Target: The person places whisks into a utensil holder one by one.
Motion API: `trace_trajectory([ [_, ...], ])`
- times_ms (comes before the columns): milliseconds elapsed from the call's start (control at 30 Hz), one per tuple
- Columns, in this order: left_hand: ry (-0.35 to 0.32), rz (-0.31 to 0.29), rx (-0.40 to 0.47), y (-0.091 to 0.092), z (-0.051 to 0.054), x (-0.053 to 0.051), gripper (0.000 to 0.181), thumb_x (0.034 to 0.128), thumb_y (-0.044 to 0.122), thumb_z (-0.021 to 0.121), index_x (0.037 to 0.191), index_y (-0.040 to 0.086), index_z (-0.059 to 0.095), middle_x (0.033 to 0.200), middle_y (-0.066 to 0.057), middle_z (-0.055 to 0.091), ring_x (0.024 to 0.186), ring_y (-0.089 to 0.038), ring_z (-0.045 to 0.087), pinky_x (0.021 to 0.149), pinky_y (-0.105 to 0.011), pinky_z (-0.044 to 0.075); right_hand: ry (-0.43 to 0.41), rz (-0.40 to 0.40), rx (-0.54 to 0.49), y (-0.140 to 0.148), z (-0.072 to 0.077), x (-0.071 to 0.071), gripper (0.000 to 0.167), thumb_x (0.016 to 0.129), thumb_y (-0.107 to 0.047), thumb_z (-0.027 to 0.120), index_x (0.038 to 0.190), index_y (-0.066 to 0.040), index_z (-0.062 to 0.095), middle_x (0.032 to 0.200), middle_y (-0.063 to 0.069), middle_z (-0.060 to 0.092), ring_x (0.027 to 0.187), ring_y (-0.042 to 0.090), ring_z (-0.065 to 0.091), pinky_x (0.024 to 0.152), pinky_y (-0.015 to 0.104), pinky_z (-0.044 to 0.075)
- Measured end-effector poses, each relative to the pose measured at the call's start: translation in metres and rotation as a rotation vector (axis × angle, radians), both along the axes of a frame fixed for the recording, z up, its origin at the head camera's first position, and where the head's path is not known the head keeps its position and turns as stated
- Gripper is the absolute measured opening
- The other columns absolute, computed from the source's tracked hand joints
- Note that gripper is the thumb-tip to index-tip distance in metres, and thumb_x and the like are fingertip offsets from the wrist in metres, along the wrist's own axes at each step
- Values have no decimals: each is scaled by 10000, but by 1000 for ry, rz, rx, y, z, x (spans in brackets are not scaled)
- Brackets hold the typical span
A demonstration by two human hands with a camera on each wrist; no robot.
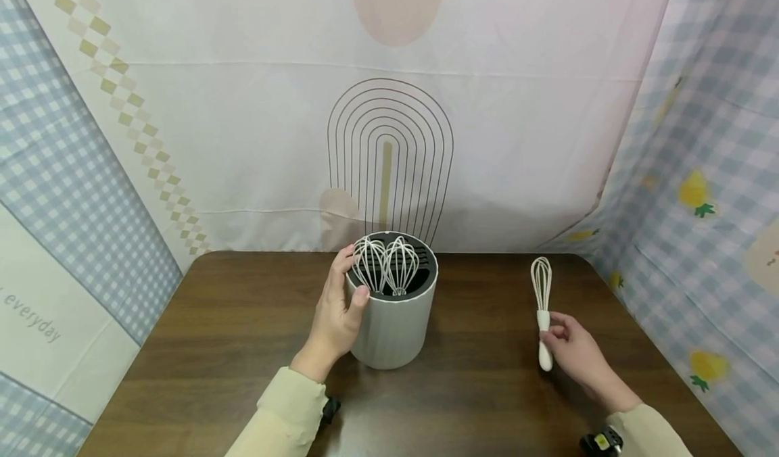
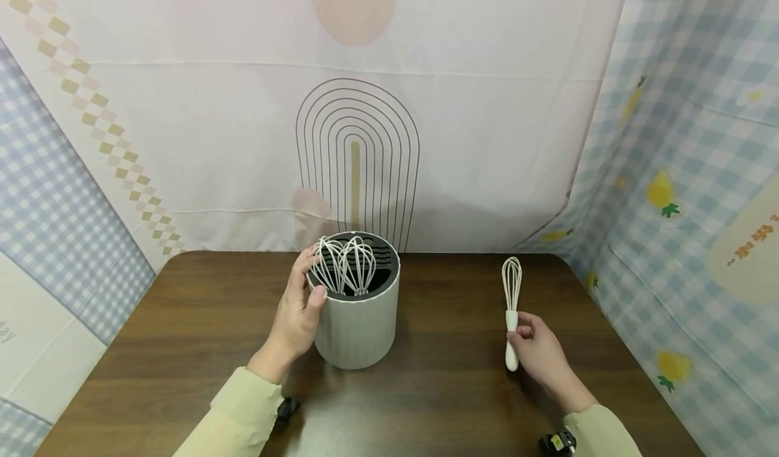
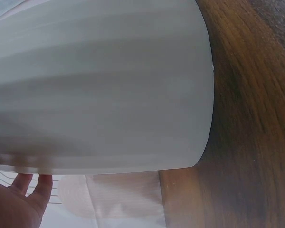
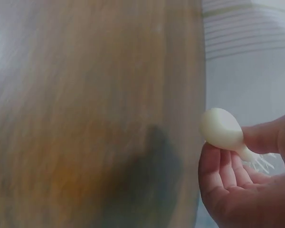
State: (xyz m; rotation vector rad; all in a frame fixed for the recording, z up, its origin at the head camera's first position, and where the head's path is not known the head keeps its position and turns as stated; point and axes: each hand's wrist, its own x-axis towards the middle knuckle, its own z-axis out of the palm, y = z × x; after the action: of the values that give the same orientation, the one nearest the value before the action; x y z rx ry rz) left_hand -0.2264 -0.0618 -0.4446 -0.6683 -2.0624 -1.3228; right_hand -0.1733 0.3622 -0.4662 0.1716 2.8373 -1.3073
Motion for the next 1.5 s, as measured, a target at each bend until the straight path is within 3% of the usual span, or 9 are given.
trace_trajectory([
  [267, -1, 0, 1, 0, -1, 0, 583, 969, 521, 389, 1405, 134, 380, 1534, 4, 312, 1389, -200, 316, 1084, -416, 291, 90, -37, -67, -21, 15, -1, 552, 997, -205, 537, 1424, 64, 315, 1174, 241, 575, 938, 133, 610, 718, 247, 486],
  [533, -7, 4, 0, 0, 0, 0, 583, 969, 527, 384, 1405, 140, 382, 1537, 13, 308, 1391, -196, 313, 1080, -432, 295, 128, -48, -154, -36, 26, 0, 503, 981, -171, 564, 1370, 89, 379, 1207, 270, 551, 895, 24, 610, 750, 264, 518],
  [1000, -14, 6, -4, 0, 0, 0, 581, 969, 526, 384, 1408, 146, 379, 1539, 20, 304, 1391, -198, 313, 1074, -450, 302, 219, -12, -313, -68, 45, -1, 474, 943, -87, 614, 1294, 70, 338, 1157, 228, 547, 877, 59, 622, 719, 246, 529],
  [1133, -18, 3, -6, 0, 0, 0, 576, 969, 521, 389, 1407, 147, 377, 1540, 19, 301, 1392, -199, 311, 1074, -454, 301, 269, -9, -348, -80, 50, -2, 460, 928, -55, 627, 1280, 62, 355, 1090, 163, 573, 865, 69, 624, 722, 245, 530],
  [1267, -17, 6, -5, 0, 0, 0, 581, 968, 526, 384, 1408, 146, 377, 1541, 27, 300, 1392, -191, 310, 1071, -457, 304, 320, 17, -400, -91, 58, -4, 428, 929, -62, 629, 1264, 39, 383, 1038, 88, 585, 871, 87, 626, 733, 254, 533],
  [1500, -8, 6, 0, 0, 0, 1, 588, 968, 528, 387, 1405, 134, 383, 1536, 16, 310, 1390, -194, 315, 1072, -442, 303, 406, 61, -490, -108, 75, -10, 388, 942, -112, 626, 1250, 9, 423, 1085, 119, 580, 930, 134, 631, 783, 274, 529],
])
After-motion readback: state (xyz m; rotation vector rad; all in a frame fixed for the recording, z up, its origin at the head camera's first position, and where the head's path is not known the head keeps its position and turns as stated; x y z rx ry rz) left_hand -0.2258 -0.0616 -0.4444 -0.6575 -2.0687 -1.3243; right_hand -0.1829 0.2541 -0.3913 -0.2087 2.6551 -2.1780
